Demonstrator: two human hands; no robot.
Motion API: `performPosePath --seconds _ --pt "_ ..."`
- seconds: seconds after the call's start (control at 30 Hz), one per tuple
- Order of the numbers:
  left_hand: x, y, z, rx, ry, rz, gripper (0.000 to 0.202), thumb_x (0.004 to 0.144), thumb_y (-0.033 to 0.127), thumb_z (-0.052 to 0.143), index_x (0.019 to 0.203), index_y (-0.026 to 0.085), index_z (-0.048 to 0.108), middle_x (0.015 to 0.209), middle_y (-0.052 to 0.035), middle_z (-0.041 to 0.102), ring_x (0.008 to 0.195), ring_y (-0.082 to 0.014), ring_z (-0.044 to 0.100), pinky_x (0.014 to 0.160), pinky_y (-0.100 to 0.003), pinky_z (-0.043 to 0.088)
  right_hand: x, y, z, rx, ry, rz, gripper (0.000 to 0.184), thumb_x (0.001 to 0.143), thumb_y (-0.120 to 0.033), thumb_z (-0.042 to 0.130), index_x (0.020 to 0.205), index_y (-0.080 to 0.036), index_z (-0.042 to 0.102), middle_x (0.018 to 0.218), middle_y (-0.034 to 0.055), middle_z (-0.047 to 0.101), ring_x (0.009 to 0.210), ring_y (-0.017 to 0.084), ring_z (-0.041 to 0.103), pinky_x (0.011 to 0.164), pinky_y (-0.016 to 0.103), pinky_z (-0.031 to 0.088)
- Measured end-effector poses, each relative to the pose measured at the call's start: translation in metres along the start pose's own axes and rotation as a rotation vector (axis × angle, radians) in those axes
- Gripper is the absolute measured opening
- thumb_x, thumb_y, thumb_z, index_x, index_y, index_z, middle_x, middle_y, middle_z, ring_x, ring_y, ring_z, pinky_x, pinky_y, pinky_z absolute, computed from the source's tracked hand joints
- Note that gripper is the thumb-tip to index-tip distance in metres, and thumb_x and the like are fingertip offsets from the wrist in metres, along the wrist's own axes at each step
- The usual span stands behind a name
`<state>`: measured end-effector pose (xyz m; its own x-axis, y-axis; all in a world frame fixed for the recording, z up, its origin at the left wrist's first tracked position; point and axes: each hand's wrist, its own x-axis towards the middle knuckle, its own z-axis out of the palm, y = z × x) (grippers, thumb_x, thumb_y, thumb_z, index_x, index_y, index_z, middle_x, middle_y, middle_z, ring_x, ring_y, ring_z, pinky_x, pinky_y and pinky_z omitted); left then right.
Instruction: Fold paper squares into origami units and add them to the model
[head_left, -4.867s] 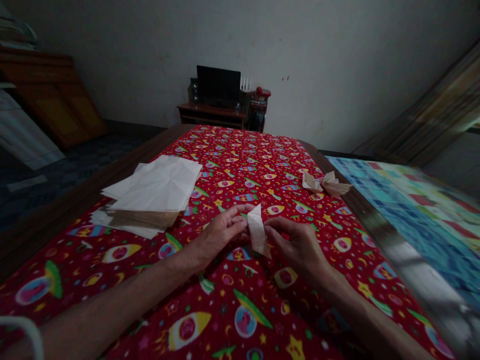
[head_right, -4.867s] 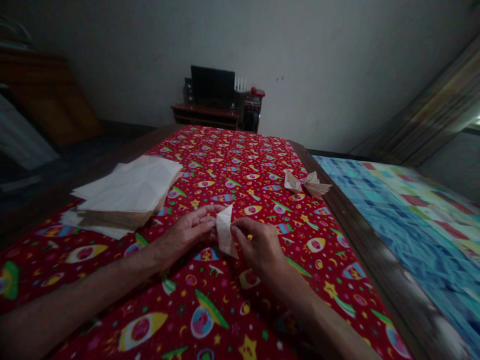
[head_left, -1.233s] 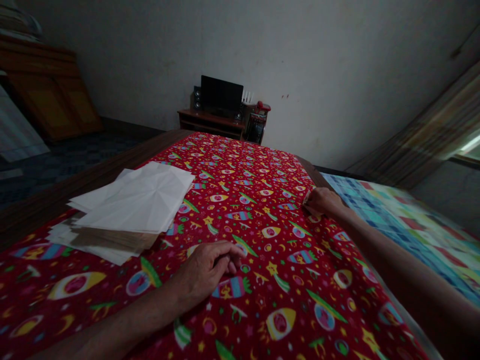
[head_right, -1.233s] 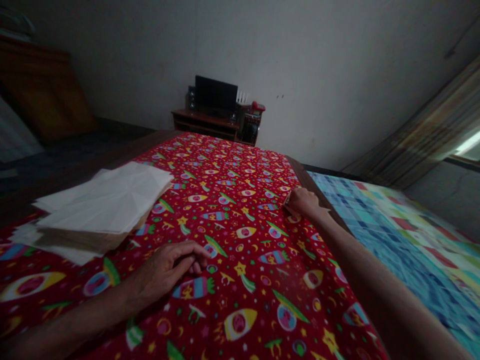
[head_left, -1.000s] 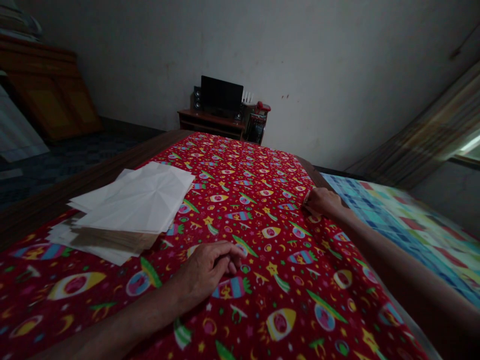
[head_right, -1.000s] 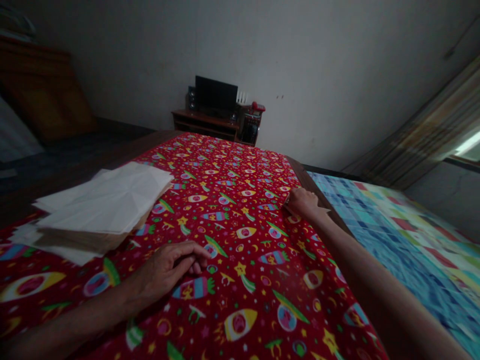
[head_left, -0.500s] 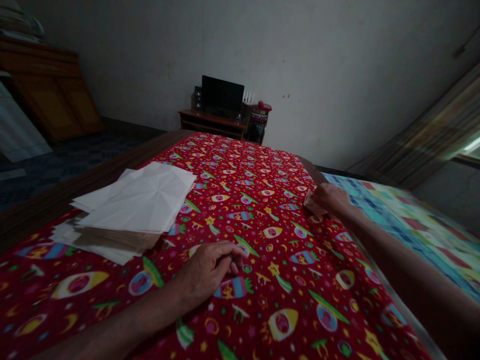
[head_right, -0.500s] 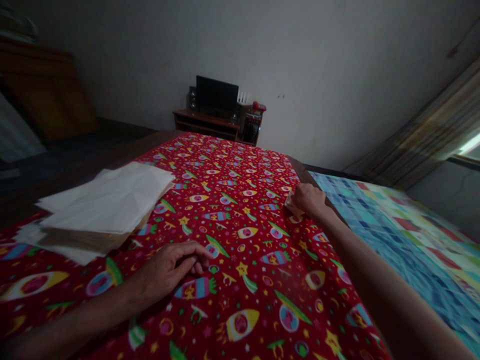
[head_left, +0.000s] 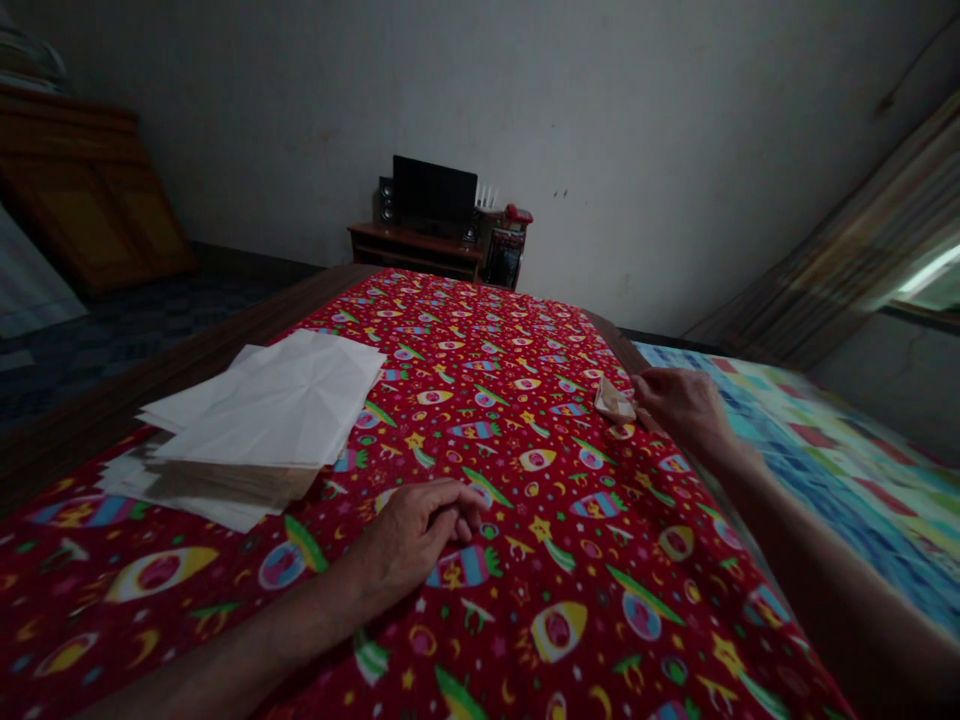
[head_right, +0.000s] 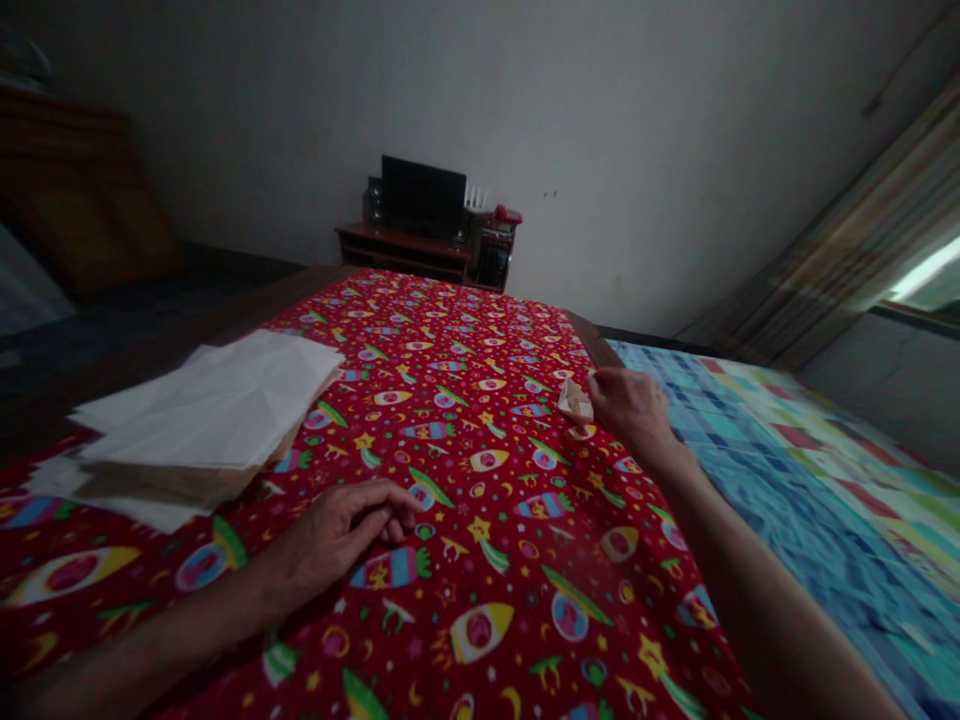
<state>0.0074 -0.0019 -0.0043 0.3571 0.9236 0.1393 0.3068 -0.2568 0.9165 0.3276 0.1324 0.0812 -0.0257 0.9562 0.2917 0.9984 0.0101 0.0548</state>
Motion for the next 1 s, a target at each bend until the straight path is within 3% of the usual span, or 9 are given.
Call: performPosePath --seconds 0.13,0.27,0.37,0.47,0.53,0.57,0.67,0.8,1.0 --pt "0.001 -0.005 0.002 -0.045 0.004 0.007 0.029 0.084 0.016 0.037 0.092 0.014 0.065 0.079 -0.0039 0.067 0.068 -0.012 0.065 0.065 -0.022 0.052 -0.033 -0.018 0.014 0.108 0.066 -0.118 0.039 0.088 -0.041 0.038 0.07 -0.019 0.064 0.061 0.0063 0.063 0.055 0.016 0.053 0.051 0.027 0.027" --pt "0.003 0.009 -0.011 -0.058 0.03 0.039 0.029 0.084 0.015 0.037 0.091 0.014 0.065 0.076 -0.0032 0.068 0.065 -0.0122 0.065 0.062 -0.022 0.052 -0.076 -0.044 0.036 0.183 -0.022 -0.294 0.039 0.09 -0.04 0.036 0.063 -0.02 0.055 0.053 0.0018 0.055 0.047 0.013 0.046 0.05 0.026 0.024" --pt "0.0 0.029 -0.043 0.198 0.155 0.185 0.029 0.084 0.014 0.039 0.092 0.016 0.066 0.081 -0.0026 0.069 0.075 -0.0127 0.065 0.07 -0.022 0.051 -0.1 -0.058 0.049 0.2 -0.008 -0.363 0.036 0.092 -0.04 0.037 0.064 -0.02 0.051 0.055 0.0002 0.052 0.046 0.012 0.043 0.049 0.026 0.022" --pt "-0.008 0.036 -0.089 0.509 0.278 0.299 0.026 0.086 0.018 0.042 0.093 0.017 0.067 0.09 -0.0037 0.069 0.084 -0.0146 0.064 0.08 -0.025 0.05 -0.11 -0.064 0.057 0.22 0.092 -0.444 0.03 0.094 -0.033 0.035 0.072 -0.02 0.051 0.067 0.0027 0.055 0.055 0.014 0.049 0.052 0.027 0.026" --pt "-0.015 0.026 -0.119 0.683 0.366 0.306 0.026 0.088 0.027 0.044 0.097 0.018 0.066 0.098 -0.0054 0.069 0.092 -0.0173 0.064 0.087 -0.03 0.049 -0.111 -0.064 0.061 0.26 0.106 -0.442 0.028 0.094 -0.034 0.035 0.076 -0.02 0.05 0.07 0.0025 0.055 0.058 0.014 0.051 0.055 0.027 0.029" --pt "-0.018 0.017 -0.132 0.774 0.354 0.29 0.028 0.087 0.033 0.046 0.1 0.018 0.066 0.102 -0.0062 0.068 0.096 -0.0195 0.063 0.091 -0.033 0.047 -0.11 -0.064 0.063 0.274 0.105 -0.429 0.027 0.094 -0.034 0.036 0.076 -0.02 0.05 0.07 0.0021 0.054 0.059 0.014 0.051 0.056 0.027 0.029" --pt "-0.026 -0.016 -0.154 0.929 0.352 0.166 0.048 0.083 0.054 0.047 0.107 0.016 0.064 0.113 -0.0111 0.065 0.107 -0.0259 0.059 0.097 -0.039 0.045 -0.108 -0.063 0.066 0.267 0.11 -0.419 0.026 0.094 -0.035 0.037 0.076 -0.02 0.049 0.07 0.0017 0.053 0.059 0.015 0.051 0.056 0.027 0.029" --pt "-0.031 -0.042 -0.146 1.054 0.329 -0.002 0.066 0.08 0.057 0.047 0.124 0.008 0.054 0.132 -0.0173 0.053 0.121 -0.0297 0.05 0.103 -0.043 0.041 -0.108 -0.062 0.067 0.275 0.12 -0.442 0.026 0.095 -0.036 0.037 0.077 -0.02 0.048 0.069 0.0011 0.052 0.059 0.014 0.05 0.057 0.028 0.03" --pt "-0.037 -0.035 -0.125 1.219 0.296 -0.055 0.069 0.076 0.047 0.056 0.133 0.007 0.045 0.139 -0.0166 0.046 0.128 -0.03 0.043 0.105 -0.042 0.039 -0.108 -0.06 0.068 0.283 0.112 -0.44 0.026 0.095 -0.036 0.037 0.077 -0.021 0.046 0.07 0.001 0.052 0.06 0.015 0.05 0.057 0.028 0.03"
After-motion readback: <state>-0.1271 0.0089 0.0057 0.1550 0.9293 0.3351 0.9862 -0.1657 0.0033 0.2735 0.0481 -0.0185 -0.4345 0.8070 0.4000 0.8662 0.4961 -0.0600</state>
